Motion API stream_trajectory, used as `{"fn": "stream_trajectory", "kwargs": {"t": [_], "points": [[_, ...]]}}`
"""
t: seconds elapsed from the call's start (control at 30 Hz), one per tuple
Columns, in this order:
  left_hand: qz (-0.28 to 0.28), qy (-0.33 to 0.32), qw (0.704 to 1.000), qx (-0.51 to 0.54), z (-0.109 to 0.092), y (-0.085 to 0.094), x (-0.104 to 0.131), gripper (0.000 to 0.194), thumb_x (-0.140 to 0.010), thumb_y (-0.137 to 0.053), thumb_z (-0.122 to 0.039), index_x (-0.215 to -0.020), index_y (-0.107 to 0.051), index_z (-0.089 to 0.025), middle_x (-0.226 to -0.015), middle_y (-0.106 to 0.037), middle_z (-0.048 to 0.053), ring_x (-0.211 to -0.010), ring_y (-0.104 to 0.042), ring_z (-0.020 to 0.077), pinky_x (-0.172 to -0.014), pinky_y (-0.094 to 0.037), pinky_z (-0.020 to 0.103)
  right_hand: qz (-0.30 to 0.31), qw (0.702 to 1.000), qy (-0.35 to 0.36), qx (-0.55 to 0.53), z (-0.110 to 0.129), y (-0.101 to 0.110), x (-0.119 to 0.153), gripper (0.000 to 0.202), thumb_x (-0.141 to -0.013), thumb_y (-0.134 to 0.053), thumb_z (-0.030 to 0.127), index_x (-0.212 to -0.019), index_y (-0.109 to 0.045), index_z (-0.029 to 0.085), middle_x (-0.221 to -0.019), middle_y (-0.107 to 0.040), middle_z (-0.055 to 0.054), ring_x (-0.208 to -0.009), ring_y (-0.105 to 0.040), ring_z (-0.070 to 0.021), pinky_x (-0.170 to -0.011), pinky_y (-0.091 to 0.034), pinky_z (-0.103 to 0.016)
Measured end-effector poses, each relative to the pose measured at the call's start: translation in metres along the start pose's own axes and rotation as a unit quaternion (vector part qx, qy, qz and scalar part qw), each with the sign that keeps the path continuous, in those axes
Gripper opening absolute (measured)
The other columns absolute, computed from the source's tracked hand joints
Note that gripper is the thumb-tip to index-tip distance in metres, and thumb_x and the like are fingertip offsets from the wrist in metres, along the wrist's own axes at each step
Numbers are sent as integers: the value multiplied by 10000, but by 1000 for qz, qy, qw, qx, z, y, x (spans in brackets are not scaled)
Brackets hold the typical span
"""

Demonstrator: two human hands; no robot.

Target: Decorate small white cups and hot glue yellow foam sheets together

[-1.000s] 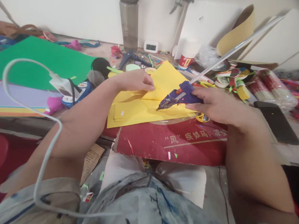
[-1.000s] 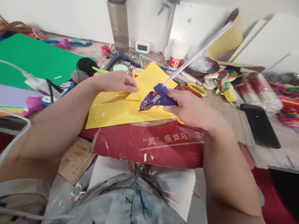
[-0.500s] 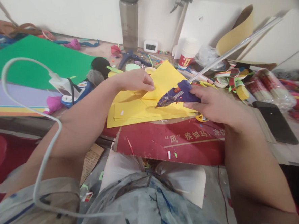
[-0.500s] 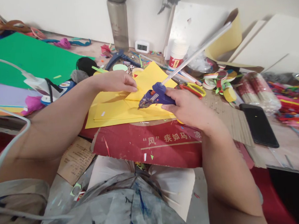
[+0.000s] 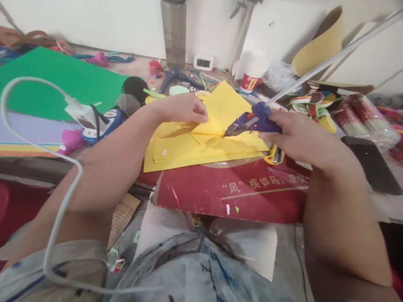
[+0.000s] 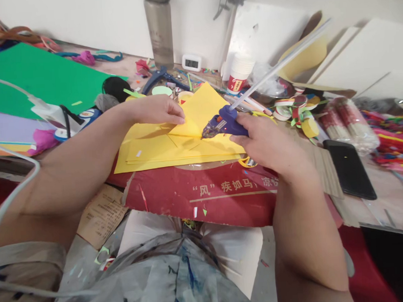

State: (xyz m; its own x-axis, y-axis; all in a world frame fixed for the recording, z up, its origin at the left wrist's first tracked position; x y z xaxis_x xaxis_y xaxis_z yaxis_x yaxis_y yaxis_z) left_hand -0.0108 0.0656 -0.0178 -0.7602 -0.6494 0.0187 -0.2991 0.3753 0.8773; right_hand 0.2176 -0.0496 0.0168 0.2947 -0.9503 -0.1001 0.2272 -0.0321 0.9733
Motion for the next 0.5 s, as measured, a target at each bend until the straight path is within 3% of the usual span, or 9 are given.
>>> {"fn": "stream_trajectory", "kwargs": {"t": [0.17, 0.33, 0.5], "points": [[-11, -6, 1000, 4, 1, 1, 0, 334, -821, -614, -465, -880, -788, -185, -769, -735, -5, -777, -634, 152, -799, -432, 271, -6, 998, 38, -43, 6, -3, 0, 157, -903, -599, 350, -949, -676, 222, -985, -730, -101, -899, -659, -298, -786, -496, -399], [-6, -11, 1000, 4, 1, 0, 0, 328, -828, -602, -455, -873, -788, -188, -762, -727, -10, -767, -629, 147, -814, -439, 270, 7, 1000, -11, 19, 0, 2, 1, 239, -942, -533, 382, -1028, -650, 192, -1101, -721, -180, -931, -644, -336, -759, -461, -425], [-7, -23, 1000, 4, 1, 0, 0, 316, -829, -602, -449, -869, -789, -198, -722, -697, -25, -756, -619, 143, -855, -440, 273, 8, 1000, 20, -8, 4, 2, 1, 173, -927, -544, 350, -960, -632, 206, -1079, -722, -166, -952, -654, -334, -805, -474, -437]]}}
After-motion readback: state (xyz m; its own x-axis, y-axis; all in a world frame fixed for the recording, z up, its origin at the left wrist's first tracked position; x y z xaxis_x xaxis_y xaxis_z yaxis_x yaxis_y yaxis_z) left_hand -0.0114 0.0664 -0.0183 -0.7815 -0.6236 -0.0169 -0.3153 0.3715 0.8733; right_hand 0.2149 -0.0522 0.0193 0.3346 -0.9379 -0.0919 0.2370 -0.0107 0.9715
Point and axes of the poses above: each hand's wrist, its own x-axis away from the middle knuckle, its own y-axis out of the back of the hand, z = x × y, the point moved 6 cm from there along -x, towards the middle knuckle
